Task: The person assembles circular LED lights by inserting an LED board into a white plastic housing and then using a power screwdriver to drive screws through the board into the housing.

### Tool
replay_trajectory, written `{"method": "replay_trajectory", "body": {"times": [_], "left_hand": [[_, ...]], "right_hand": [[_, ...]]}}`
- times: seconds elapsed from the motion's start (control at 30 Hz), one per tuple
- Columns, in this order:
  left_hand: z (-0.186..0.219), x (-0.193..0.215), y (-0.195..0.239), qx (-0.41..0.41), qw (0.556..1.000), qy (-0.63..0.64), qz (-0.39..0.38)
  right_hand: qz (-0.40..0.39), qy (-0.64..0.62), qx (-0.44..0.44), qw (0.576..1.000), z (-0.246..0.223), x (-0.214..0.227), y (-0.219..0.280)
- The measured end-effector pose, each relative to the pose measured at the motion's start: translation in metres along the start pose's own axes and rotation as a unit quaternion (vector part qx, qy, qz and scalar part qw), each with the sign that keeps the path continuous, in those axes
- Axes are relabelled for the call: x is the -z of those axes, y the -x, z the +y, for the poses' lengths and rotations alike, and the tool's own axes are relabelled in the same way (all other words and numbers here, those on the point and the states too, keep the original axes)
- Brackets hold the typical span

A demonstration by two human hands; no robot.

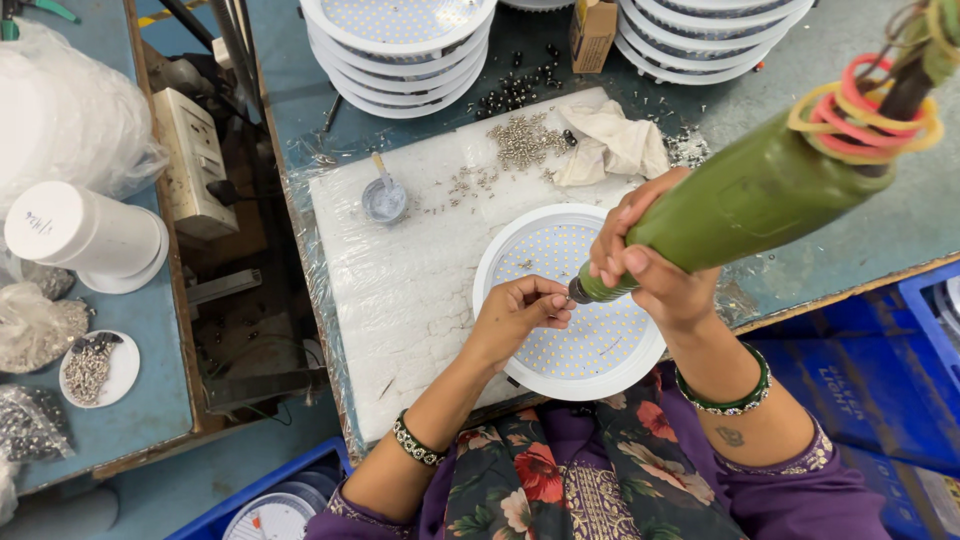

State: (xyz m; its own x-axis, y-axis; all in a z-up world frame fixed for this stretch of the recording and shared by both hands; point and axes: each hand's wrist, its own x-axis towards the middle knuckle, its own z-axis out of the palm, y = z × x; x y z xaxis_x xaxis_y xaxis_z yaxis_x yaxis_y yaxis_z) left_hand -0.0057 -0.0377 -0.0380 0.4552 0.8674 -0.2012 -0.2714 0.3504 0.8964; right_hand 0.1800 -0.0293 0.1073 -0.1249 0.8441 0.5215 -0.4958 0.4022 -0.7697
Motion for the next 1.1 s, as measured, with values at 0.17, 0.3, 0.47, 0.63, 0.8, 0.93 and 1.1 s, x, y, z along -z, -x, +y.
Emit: {"method": "replay_trajectory", "body": {"times": [0.17, 0.3, 0.47, 0.63, 0.8, 0.93, 1.1], "left_hand": [[0.002, -0.002, -0.002, -0.005, 1.0, 0.001, -0.003], [0.009, -0.003, -0.002, -0.047, 0.997, -0.065, -0.019], [0.018, -0.001, 0.002, -0.085, 0.98, -0.179, 0.008], [0.026, 0.0, 0.008, -0.07, 0.98, -0.184, 0.026], [0.017, 0.005, 0.005, -0.069, 0.992, -0.109, -0.001], [0.014, 0.008, 0.004, -0.057, 0.994, -0.098, -0.004], [0.013, 0.009, 0.004, -0.05, 0.994, -0.094, -0.008]], "right_hand": [[-0.01, 0.003, -0.003, 1.0, 0.002, -0.001, -0.001], [-0.011, 0.008, -0.004, 1.0, 0.004, -0.002, 0.0], [-0.009, 0.016, -0.005, 1.0, 0.012, -0.005, 0.007], [-0.017, 0.021, 0.015, 1.0, 0.012, -0.005, 0.001], [0.006, 0.033, 0.008, 0.999, 0.007, 0.0, -0.001], [0.001, 0.029, 0.005, 1.0, 0.009, -0.001, 0.001], [-0.014, 0.02, 0.008, 1.0, 0.011, -0.001, 0.002]]}}
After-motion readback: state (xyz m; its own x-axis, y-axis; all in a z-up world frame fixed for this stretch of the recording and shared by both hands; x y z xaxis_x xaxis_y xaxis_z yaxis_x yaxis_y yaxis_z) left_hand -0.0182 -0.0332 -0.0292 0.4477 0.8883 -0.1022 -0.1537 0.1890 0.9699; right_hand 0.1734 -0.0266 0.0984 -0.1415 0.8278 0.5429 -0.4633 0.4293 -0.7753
